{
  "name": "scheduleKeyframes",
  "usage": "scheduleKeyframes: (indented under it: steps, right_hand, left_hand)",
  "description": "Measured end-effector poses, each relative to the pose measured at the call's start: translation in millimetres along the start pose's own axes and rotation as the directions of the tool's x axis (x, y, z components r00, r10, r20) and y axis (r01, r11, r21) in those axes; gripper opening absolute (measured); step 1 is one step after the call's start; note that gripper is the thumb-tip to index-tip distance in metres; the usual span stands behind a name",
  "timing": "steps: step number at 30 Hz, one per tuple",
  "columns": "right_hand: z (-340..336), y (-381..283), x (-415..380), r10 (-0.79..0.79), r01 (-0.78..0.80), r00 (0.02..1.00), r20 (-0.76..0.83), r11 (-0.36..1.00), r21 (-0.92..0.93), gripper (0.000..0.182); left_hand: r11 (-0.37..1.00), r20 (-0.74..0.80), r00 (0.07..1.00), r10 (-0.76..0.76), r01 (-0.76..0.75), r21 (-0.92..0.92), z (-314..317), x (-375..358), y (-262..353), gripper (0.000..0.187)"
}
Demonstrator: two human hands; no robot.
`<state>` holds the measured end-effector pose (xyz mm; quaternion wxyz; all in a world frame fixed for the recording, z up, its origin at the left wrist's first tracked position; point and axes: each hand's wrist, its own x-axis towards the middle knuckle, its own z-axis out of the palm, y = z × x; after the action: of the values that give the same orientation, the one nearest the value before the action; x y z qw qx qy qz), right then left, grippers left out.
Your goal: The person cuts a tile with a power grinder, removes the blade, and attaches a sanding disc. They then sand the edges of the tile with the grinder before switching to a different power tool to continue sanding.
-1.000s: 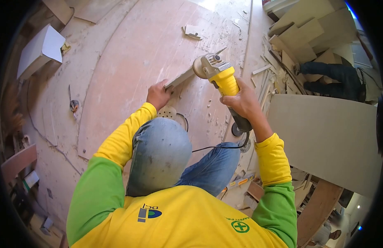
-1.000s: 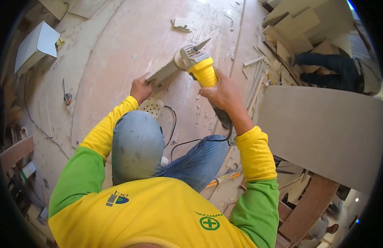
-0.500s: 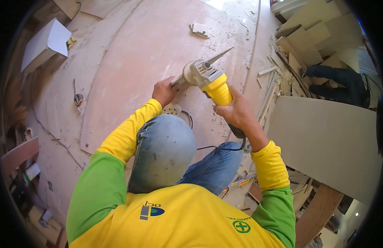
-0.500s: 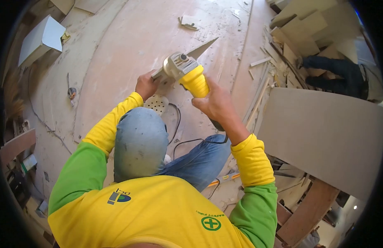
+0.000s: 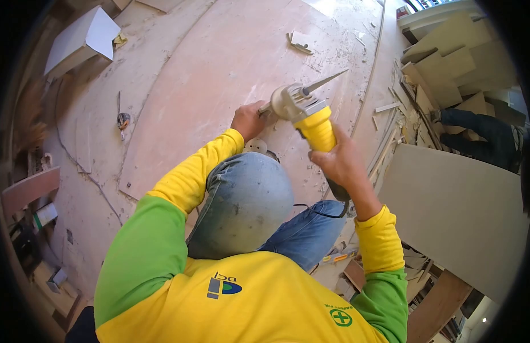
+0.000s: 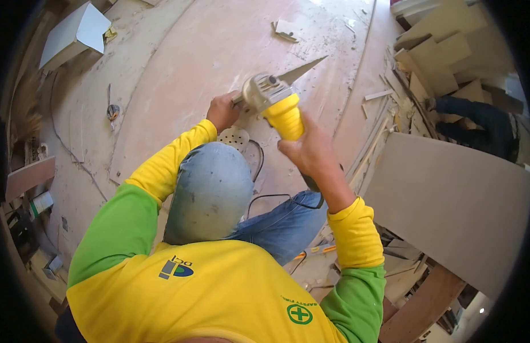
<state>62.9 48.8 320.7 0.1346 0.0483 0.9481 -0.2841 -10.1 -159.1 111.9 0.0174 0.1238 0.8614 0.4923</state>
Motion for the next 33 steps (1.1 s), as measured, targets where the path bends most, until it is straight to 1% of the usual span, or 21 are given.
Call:
scheduleKeyframes:
  steps: [2, 3, 4, 5, 6, 8, 10, 11, 13, 14, 18, 19, 21, 22, 24, 25, 26, 28, 29, 31, 33]
  right_hand:
    - [-1, 15, 10, 0.035, -0.034, 0.999, -0.039, 0.999, 0.03, 0.072]
    - [-5, 19, 16, 0.07, -0.065, 0.995, -0.075, 0.996, 0.06, 0.071]
    - [-11, 17, 19, 0.125, -0.124, 0.99, -0.069, 0.992, 0.029, 0.068]
    - [-14, 14, 17, 0.124, -0.123, 0.99, -0.07, 0.992, 0.027, 0.068]
    - [-17, 10, 15, 0.11, -0.111, 0.992, -0.057, 0.994, 0.002, 0.068]
    - [-16, -1, 6, 0.097, -0.098, 0.994, -0.043, 0.995, -0.021, 0.069]
    - [-6, -14, -6, 0.08, -0.078, 0.996, 0.034, 0.996, -0.047, 0.071]
    - [-2, -15, -9, 0.082, -0.08, 0.996, 0.037, 0.996, -0.045, 0.071]
    - [4, -15, -13, -0.001, 0.002, 1.0, 0.029, 0.999, -0.035, 0.073]
    - [5, -13, -10, 0.052, -0.051, 0.998, 0.029, 0.999, -0.004, 0.072]
    - [3, -8, 0, 0.075, -0.074, 0.997, -0.011, 0.993, 0.092, 0.072]
    - [0, -15, -2, 0.074, -0.073, 0.997, -0.012, 0.993, 0.093, 0.072]
    - [-5, -36, -11, 0.121, -0.117, 0.991, 0.056, 0.991, -0.072, 0.069]
    - [-3, -35, -14, 0.121, -0.117, 0.991, 0.056, 0.991, -0.071, 0.069]
    - [6, -27, -17, -0.002, 0.003, 1.0, 0.024, 1.0, -0.026, 0.068]
    - [9, -19, -13, -0.002, 0.003, 1.0, 0.024, 1.0, -0.025, 0.068]
    - [9, -9, -6, 0.021, -0.021, 1.0, -0.016, 1.0, 0.013, 0.069]
    - [4, -6, -2, 0.046, -0.043, 0.997, -0.061, 0.998, 0.051, 0.07]
    - [-3, -14, -2, 0.075, -0.074, 0.996, -0.044, 0.997, 0.025, 0.071]
    - [-5, -19, -4, 0.109, -0.109, 0.993, -0.036, 0.994, -0.003, 0.072]
    - [2, -19, -12, 0.094, -0.095, 0.994, 0.052, 0.996, 0.001, 0.073]
  left_hand:
    - [0.998, -0.073, 0.995, -0.063, 0.063, -0.007, 0, 2, 1, 0.027]
    - [0.998, -0.081, 0.995, -0.062, 0.061, -0.008, -1, 3, 2, 0.027]
    - [0.995, -0.074, 0.993, -0.093, 0.091, -0.031, -3, 3, 4, 0.025]
    - [0.991, -0.065, 0.99, -0.125, 0.122, -0.053, -4, 2, 6, 0.024]
    - [0.991, -0.067, 0.99, -0.125, 0.122, -0.054, -5, 2, 8, 0.024]
    - [0.999, -0.078, 0.996, -0.04, 0.039, -0.01, -4, 1, 7, 0.021]
    - [1.0, -0.08, 0.997, -0.009, 0.008, -0.008, -1, 2, 2, 0.02]
    - [1.0, -0.08, 0.997, 0.024, -0.024, -0.008, 1, 2, -2, 0.018]
    - [1.0, -0.076, 0.997, 0.014, -0.014, -0.009, 3, 3, -4, 0.017]
    - [1.0, -0.072, 0.997, 0.005, -0.005, -0.01, 2, 2, -3, 0.016]
    - [0.999, -0.062, 0.997, -0.049, 0.051, 0.02, -1, 5, -1, 0.022]
    - [0.998, -0.04, 0.998, -0.039, 0.04, 0.046, 0, 4, -2, 0.023]
    - [0.997, -0.017, 0.999, -0.028, 0.029, 0.073, -1, 4, -1, 0.023]
    - [0.998, -0.025, 0.999, -0.031, 0.032, 0.053, -1, 2, 0, 0.022]
    - [0.999, -0.032, 0.999, -0.036, 0.037, 0.034, -2, 2, 0, 0.021]
    - [1.0, -0.043, 0.999, -0.021, 0.021, -0.003, 0, 2, -2, 0.022]
    - [0.999, -0.055, 0.998, -0.006, 0.003, -0.042, 1, 2, -3, 0.023]
    - [0.999, -0.059, 0.998, -0.038, 0.037, -0.007, 2, 2, -3, 0.025]
    - [0.997, -0.067, 0.995, -0.069, 0.071, 0.028, 2, 3, -2, 0.026]
    - [0.998, -0.028, 0.998, -0.051, 0.052, 0.046, 0, 4, -1, 0.027]
    - [0.998, 0.019, 0.999, -0.028, 0.027, 0.061, -1, 3, 1, 0.029]
